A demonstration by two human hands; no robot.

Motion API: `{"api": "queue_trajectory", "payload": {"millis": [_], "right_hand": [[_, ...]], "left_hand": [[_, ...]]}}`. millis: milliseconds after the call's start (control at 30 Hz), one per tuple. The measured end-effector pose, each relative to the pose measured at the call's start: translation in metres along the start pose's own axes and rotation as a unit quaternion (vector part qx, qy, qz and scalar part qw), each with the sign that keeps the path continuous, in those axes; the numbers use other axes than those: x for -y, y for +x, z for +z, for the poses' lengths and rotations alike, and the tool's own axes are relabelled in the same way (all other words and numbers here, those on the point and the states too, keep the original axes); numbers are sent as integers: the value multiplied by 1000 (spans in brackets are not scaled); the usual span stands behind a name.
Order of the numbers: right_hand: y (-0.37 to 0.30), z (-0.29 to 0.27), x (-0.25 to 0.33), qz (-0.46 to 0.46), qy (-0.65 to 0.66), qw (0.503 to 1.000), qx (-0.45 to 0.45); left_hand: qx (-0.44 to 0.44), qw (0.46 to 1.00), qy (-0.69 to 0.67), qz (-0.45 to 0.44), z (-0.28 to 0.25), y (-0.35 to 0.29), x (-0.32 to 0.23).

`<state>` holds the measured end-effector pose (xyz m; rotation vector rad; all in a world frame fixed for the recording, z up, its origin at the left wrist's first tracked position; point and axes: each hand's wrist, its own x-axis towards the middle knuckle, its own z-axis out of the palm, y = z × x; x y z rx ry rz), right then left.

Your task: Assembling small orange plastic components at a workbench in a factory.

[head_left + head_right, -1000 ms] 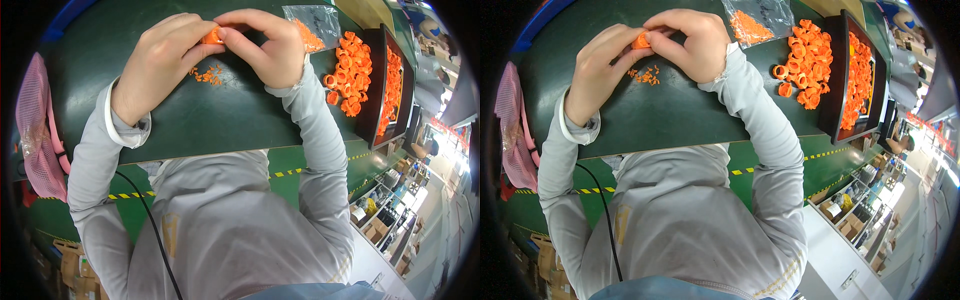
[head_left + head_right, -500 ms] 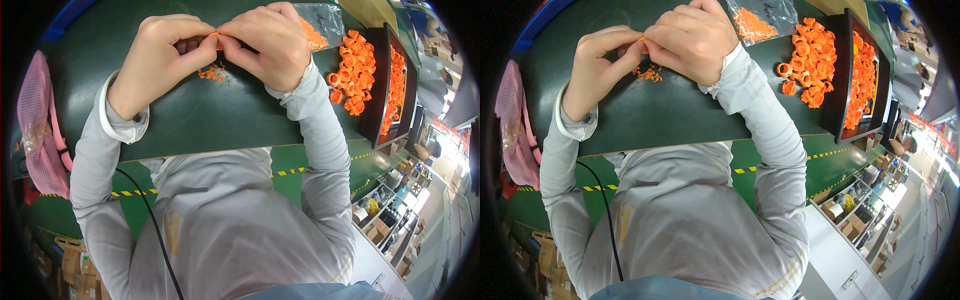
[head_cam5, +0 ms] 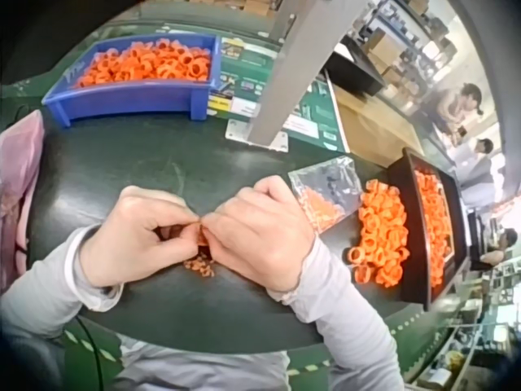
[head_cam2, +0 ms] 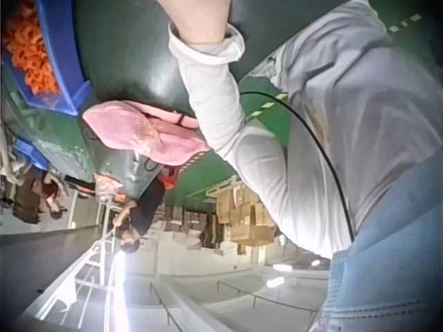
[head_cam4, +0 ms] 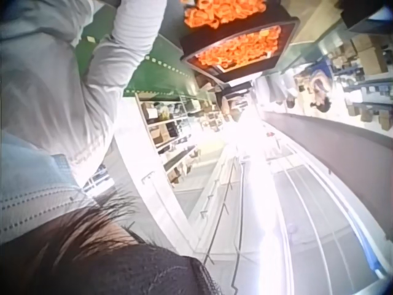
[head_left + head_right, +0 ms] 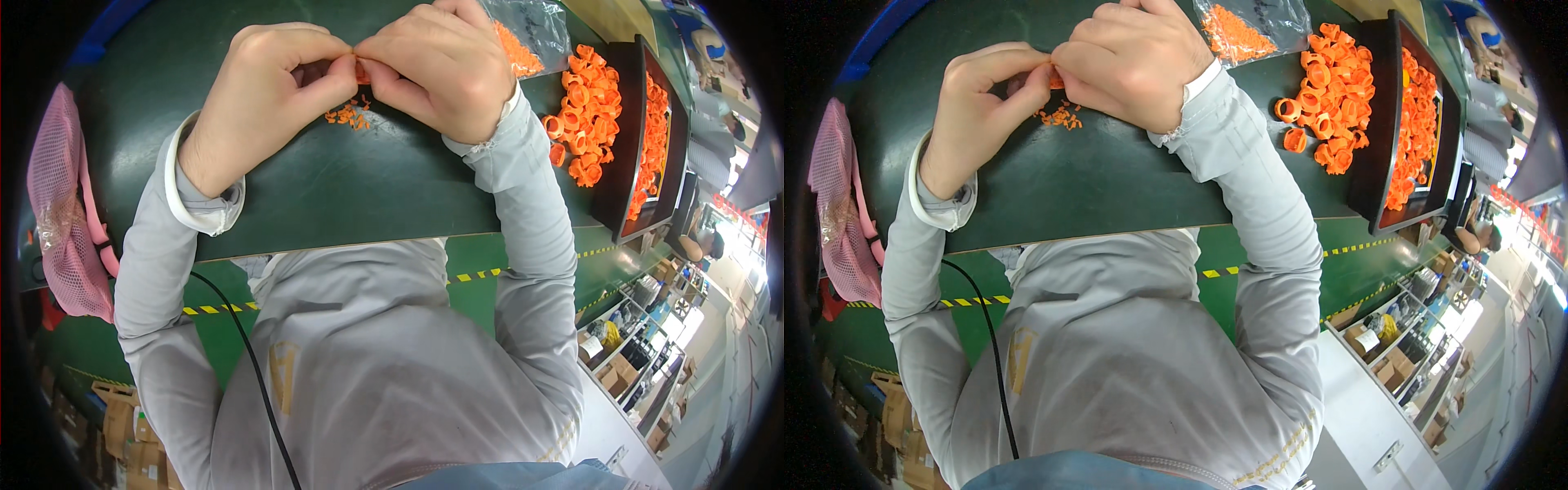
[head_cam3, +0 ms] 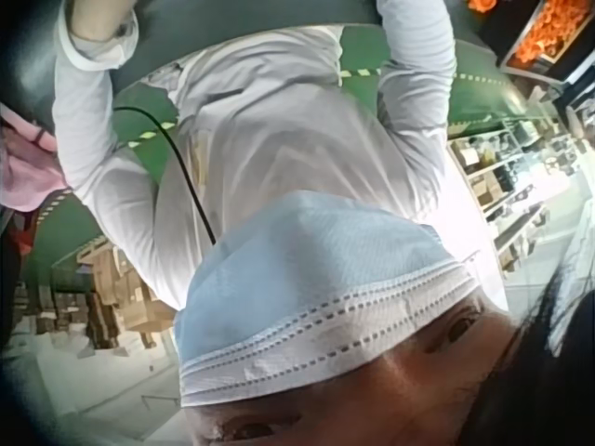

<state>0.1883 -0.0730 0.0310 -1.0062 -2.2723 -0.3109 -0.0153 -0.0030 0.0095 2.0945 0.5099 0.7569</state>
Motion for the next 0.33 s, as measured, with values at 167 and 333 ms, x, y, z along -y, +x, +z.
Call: {"api": "queue_trajectory", "payload": {"millis": [167,333], "right_hand": [[0,-4,4,114,109,987,24],[0,-5,4,137,145,980,24]], "left_hand": [[9,1000,-5,3,0,1,-3],[8,1000,-8,4,0,0,-2]]}}
